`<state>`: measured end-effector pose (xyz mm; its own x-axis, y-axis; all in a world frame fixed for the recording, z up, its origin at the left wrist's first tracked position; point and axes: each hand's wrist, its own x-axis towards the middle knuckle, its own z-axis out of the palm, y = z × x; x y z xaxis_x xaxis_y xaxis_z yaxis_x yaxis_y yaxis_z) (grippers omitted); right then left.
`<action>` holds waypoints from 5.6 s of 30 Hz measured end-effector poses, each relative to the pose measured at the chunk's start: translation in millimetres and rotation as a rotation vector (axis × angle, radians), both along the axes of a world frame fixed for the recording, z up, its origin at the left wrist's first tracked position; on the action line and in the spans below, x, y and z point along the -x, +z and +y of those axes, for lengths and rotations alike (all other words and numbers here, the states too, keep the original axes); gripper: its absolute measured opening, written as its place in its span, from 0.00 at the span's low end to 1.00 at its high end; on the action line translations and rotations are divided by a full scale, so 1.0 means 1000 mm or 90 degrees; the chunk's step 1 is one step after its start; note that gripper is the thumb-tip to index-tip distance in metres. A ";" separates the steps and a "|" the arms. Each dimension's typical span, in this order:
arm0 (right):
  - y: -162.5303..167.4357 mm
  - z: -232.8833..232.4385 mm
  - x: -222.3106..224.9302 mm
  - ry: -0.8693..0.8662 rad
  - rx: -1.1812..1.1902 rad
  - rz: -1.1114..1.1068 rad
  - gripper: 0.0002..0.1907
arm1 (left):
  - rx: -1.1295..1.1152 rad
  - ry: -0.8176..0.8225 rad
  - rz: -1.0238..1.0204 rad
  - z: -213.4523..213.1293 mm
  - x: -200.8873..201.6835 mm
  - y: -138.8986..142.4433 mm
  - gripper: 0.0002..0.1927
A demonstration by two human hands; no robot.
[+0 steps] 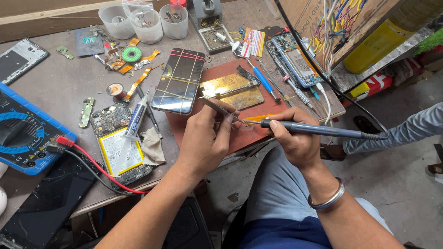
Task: The person holds a flexible ribbon cable with tweezers and applies a small amount of paste from a syringe. Then, using a soldering iron, the person solders the cable's connector area while stabilizing it with the tweezers. The work is performed on a cluttered repair bench with various tools and phone parts visible.
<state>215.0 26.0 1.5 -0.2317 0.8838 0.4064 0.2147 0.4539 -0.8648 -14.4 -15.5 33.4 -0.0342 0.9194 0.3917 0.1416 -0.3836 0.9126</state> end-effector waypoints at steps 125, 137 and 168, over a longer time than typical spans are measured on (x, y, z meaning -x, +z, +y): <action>0.046 0.011 -0.007 0.075 -0.236 -0.248 0.16 | -0.051 0.026 -0.016 -0.002 0.008 -0.007 0.05; 0.076 0.016 -0.008 0.242 -0.298 -0.198 0.12 | 0.045 0.038 0.033 0.000 0.000 0.004 0.21; 0.062 -0.002 0.003 0.101 -0.314 -0.044 0.14 | 0.138 -0.111 -0.246 0.009 0.012 -0.019 0.23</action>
<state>211.6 24.2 64.0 -0.3882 0.5428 0.7448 0.1597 0.8356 -0.5257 -26.1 -6.2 14.9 0.0223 0.9834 0.1798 -0.2743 -0.1669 0.9470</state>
